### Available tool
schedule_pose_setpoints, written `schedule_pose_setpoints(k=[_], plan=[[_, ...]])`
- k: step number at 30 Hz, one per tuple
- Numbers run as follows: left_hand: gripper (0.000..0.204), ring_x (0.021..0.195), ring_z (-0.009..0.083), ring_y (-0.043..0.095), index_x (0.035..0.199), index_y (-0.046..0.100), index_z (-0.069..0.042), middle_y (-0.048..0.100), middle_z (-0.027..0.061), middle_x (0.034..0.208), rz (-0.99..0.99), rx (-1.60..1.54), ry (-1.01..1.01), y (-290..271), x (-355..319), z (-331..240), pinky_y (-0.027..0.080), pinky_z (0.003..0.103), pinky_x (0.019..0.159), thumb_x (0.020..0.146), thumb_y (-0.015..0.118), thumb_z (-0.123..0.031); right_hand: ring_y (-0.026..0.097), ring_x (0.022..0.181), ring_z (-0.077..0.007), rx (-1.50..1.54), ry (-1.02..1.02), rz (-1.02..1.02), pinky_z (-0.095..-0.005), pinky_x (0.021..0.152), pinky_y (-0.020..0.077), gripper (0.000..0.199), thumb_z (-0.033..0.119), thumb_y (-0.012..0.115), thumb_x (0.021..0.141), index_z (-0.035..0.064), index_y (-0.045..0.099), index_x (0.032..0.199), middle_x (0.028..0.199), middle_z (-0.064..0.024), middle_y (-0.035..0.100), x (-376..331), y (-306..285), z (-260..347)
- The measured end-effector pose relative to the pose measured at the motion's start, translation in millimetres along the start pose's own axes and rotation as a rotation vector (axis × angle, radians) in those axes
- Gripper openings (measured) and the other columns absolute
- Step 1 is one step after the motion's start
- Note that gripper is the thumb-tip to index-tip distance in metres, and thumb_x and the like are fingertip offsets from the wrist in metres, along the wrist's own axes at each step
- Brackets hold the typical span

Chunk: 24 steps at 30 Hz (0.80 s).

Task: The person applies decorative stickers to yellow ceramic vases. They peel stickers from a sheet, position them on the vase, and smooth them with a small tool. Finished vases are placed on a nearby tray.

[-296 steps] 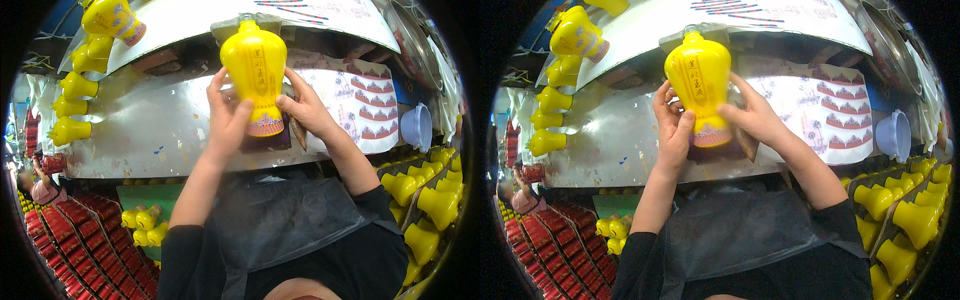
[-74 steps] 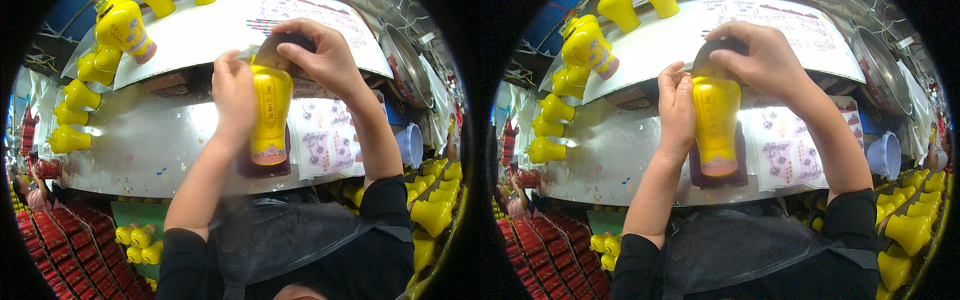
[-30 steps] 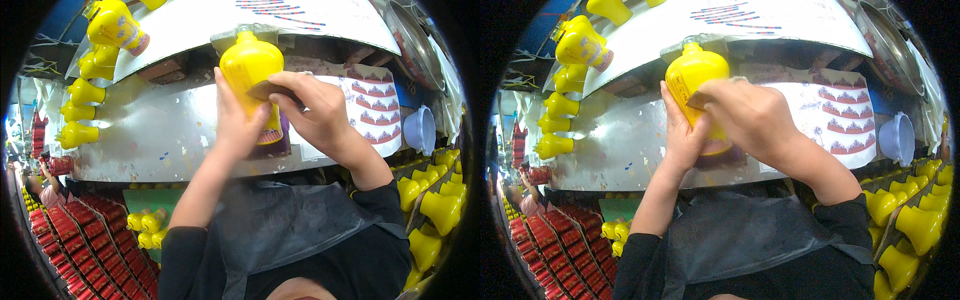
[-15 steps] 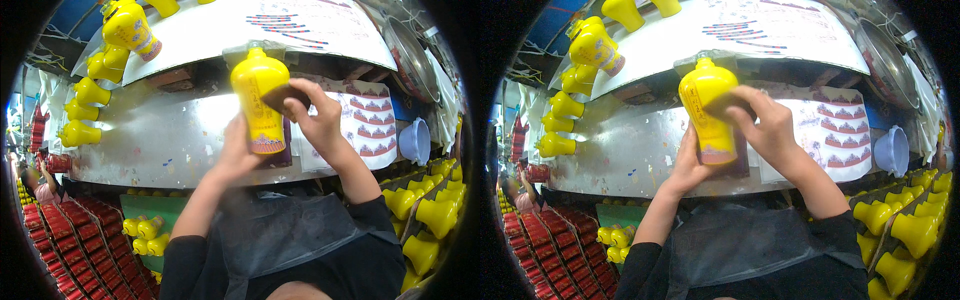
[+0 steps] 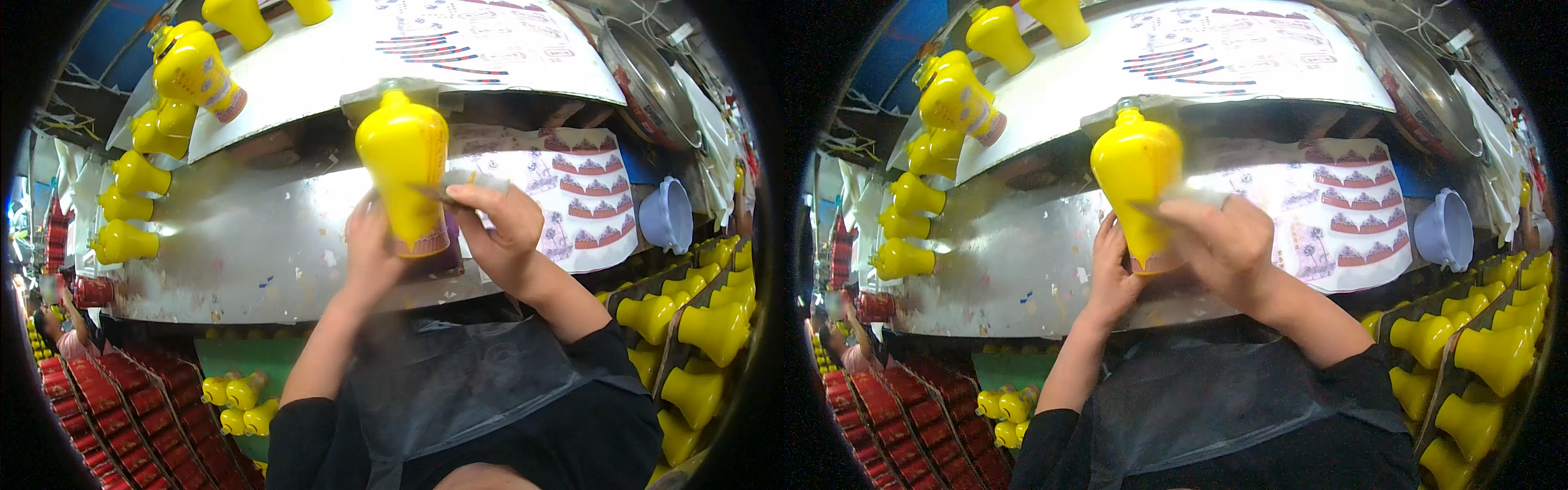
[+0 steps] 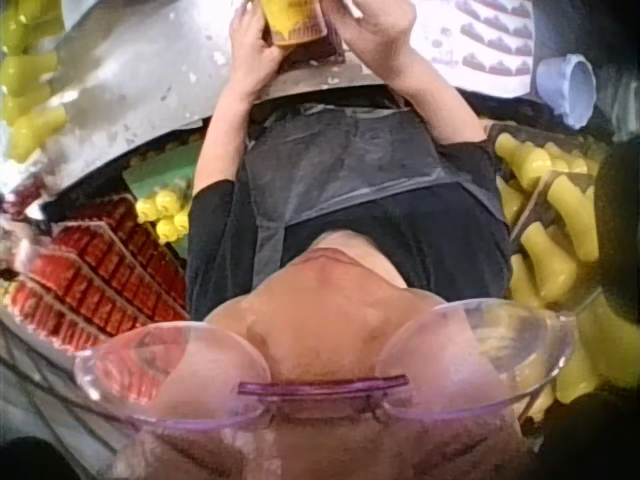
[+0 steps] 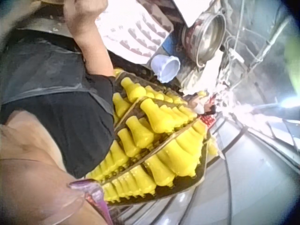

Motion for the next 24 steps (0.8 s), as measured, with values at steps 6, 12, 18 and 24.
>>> schedule_pose_setpoints(k=[6,12,18,24], plan=[[0.069,0.139,0.0367,0.049,0.139,0.06,-0.002,0.06,0.0188,0.141,-0.158,-0.003,-0.022,-10,-13,-8,0.036,0.047,0.116,0.079,0.084,-0.025,0.071,0.081,-0.0306,0.154,-0.15,0.131,-0.0378,0.074,0.0576,0.029,0.009,0.076,0.082,0.0121,0.074,0.11,0.094,-0.012,0.072,-2,-2,11],[0.091,0.14,0.0338,0.048,0.154,0.04,0.002,0.053,0.0198,0.147,-0.212,-0.045,-0.118,-18,-13,-30,0.036,0.044,0.118,0.08,0.088,-0.021,0.062,0.101,-0.0119,1.02,0.845,0.146,-0.0284,0.089,0.0528,0.025,0.001,0.057,0.097,0.0032,0.065,0.121,0.115,-0.0037,0.065,-9,-26,-38],[0.087,0.14,0.0252,0.05,0.158,0.036,0.001,0.053,0.0153,0.151,-0.074,-0.279,-0.236,-3,-17,-15,0.037,0.037,0.118,0.085,0.083,-0.006,0.057,0.066,-0.0062,0.51,1.036,0.095,-0.0222,0.063,0.0454,0.024,0.021,0.061,0.099,0.0011,0.072,0.09,0.076,0.0,0.066,-62,-89,-80],[0.093,0.14,0.0264,0.048,0.16,0.033,-0.006,0.049,0.0124,0.153,-0.136,-0.197,-0.14,-6,-17,-21,0.036,0.04,0.118,0.083,0.086,-0.013,0.067,0.067,-0.0281,-0.157,0.369,0.272,-0.0375,0.059,0.0537,0.011,0.017,0.072,0.091,0.0067,0.075,0.092,0.084,-0.0158,0.071,-124,-85,-46]])
Point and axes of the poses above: each hand's wrist, its own x-axis towards the middle knuckle, its own y-axis out of the palm, z = x × y, the point moved 2 cm from there along x, towards the middle knuckle
